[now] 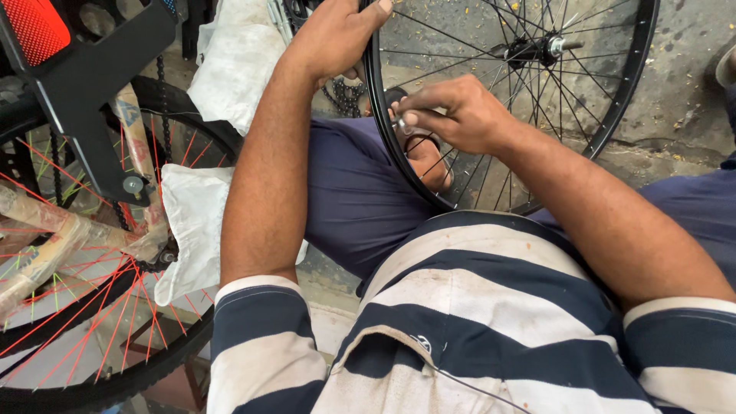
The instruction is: The person sits on the ground with a bicycle wheel resting across their lap and uses a small spoke wrench to turn spoke nipples around the rim, rotating the wheel to reach different spokes. They lift and reposition the wheel partway through and continue tightening spokes.
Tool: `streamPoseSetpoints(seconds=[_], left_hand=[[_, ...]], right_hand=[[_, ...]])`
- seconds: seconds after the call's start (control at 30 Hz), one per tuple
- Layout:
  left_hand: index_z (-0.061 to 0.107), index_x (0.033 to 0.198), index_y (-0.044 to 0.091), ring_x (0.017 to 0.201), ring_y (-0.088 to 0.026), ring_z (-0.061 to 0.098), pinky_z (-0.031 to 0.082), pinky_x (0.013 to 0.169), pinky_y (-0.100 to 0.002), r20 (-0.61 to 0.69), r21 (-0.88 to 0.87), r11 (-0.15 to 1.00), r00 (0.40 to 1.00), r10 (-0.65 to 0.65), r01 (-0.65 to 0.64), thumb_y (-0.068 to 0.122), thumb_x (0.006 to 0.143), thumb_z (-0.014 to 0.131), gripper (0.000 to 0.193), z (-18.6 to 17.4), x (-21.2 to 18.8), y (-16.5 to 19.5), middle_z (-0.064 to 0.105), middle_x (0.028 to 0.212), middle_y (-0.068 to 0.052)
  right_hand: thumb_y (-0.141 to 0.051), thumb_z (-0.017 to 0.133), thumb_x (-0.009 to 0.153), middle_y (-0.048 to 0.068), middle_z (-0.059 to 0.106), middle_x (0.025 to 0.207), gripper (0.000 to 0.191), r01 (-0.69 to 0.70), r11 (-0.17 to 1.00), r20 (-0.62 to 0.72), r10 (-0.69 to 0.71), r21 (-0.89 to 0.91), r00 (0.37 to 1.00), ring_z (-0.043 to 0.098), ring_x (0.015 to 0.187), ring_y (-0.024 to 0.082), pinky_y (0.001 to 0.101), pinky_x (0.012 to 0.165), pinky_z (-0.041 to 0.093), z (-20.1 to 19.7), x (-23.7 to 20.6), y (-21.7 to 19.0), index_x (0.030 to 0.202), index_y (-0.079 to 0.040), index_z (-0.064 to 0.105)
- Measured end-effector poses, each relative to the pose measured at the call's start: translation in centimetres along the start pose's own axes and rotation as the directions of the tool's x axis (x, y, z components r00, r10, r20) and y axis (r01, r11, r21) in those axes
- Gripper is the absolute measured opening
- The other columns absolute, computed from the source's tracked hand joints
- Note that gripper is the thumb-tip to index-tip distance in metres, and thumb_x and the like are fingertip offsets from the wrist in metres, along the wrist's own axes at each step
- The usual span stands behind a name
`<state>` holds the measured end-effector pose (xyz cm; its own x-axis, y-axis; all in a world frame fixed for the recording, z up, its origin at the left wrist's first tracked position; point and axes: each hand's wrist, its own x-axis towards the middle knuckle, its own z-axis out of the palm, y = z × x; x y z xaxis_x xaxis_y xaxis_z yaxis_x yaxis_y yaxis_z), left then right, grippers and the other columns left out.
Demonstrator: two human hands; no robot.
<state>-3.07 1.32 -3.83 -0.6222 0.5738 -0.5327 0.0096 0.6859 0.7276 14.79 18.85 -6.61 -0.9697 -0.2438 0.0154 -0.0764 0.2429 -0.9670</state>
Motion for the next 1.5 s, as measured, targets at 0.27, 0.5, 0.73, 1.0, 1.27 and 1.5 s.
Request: streamPoseSetpoints(seconds=[0.27, 0.5, 0.73, 1.0, 1.27, 1.5], left_hand=[[0.061, 0.104, -0.004, 0.049, -0.018, 0.068, 0.056, 0.043, -0.033, 0.004, 0.045, 0.998, 0.999, 0.044, -0.044, 0.037, 0.103, 0.054, 0.042, 0.3, 0.4, -0.7, 0.063, 0.063, -0.004], [0.062, 0.104, -0.005, 0.052, -0.018, 0.068, 0.056, 0.045, -0.034, 0.005, 0.038, 0.998, 0.999, 0.05, -0.05, 0.035, 0.104, 0.056, 0.041, 0.3, 0.0, -0.3, 0.062, 0.068, -0.006], [0.06, 0.102, -0.004, 0.051, -0.017, 0.068, 0.057, 0.042, -0.033, 0.009, 0.022, 0.999, 0.999, 0.048, -0.048, 0.035, 0.104, 0.055, 0.039, 0.3, 0.1, -0.4, 0.061, 0.067, -0.004], [0.065, 0.099, -0.002, 0.052, -0.017, 0.07, 0.056, 0.046, -0.033, 0.02, 0.061, 0.995, 0.997, 0.075, -0.076, 0.031, 0.105, 0.053, 0.035, 0.5, 0.2, -0.6, 0.064, 0.063, -0.005], [0.062, 0.099, -0.004, 0.052, -0.019, 0.071, 0.056, 0.046, -0.034, 0.018, 0.153, 0.985, 0.996, 0.083, -0.085, 0.036, 0.106, 0.055, 0.041, 0.4, 0.4, -0.8, 0.064, 0.064, -0.007], [0.061, 0.1, -0.003, 0.052, -0.019, 0.069, 0.057, 0.045, -0.035, 0.032, 0.102, 0.993, 0.998, 0.058, -0.06, 0.036, 0.105, 0.053, 0.04, 0.6, 0.2, -0.6, 0.062, 0.064, -0.007]], right_hand=[[-0.011, 0.082, 0.081, 0.011, 0.077, 0.108, 0.038, -0.051, 0.999, 0.024, 0.051, 0.011, 0.998, 0.076, 0.102, 0.025, 0.0373, 0.087, 0.06, -0.6, 0.0, 0.5, 0.115, -0.003, 0.067], [-0.021, 0.081, 0.07, 0.014, 0.074, 0.085, 0.039, -0.123, 0.748, 0.041, 0.197, -0.652, 0.98, 0.072, 0.082, 0.037, 0.0475, 0.072, 0.056, 2.8, 1.8, -1.1, 0.105, -0.007, 0.071], [-0.021, 0.083, 0.075, 0.013, 0.072, 0.095, 0.048, -0.109, 0.988, 0.202, 0.13, -0.113, 0.971, 0.071, 0.084, 0.031, 0.0445, 0.072, 0.055, 0.4, 1.6, 0.1, 0.117, -0.005, 0.066], [-0.017, 0.084, 0.073, 0.009, 0.072, 0.089, 0.033, 0.112, 0.871, 0.067, -0.091, -0.478, 0.994, 0.071, 0.091, 0.033, 0.047, 0.082, 0.053, 1.9, 1.0, -0.1, 0.097, -0.006, 0.065], [-0.027, 0.086, 0.076, 0.014, 0.072, 0.085, 0.04, -0.101, 0.922, 0.119, 0.156, -0.373, 0.981, 0.072, 0.079, 0.037, 0.0479, 0.07, 0.055, 1.5, 1.0, 0.9, 0.104, -0.008, 0.065], [-0.029, 0.083, 0.081, 0.017, 0.076, 0.091, 0.052, -0.104, 0.912, 0.372, 0.263, -0.398, 0.89, 0.073, 0.087, 0.037, 0.0481, 0.078, 0.055, 0.7, 2.2, 0.8, 0.128, -0.012, 0.067]])
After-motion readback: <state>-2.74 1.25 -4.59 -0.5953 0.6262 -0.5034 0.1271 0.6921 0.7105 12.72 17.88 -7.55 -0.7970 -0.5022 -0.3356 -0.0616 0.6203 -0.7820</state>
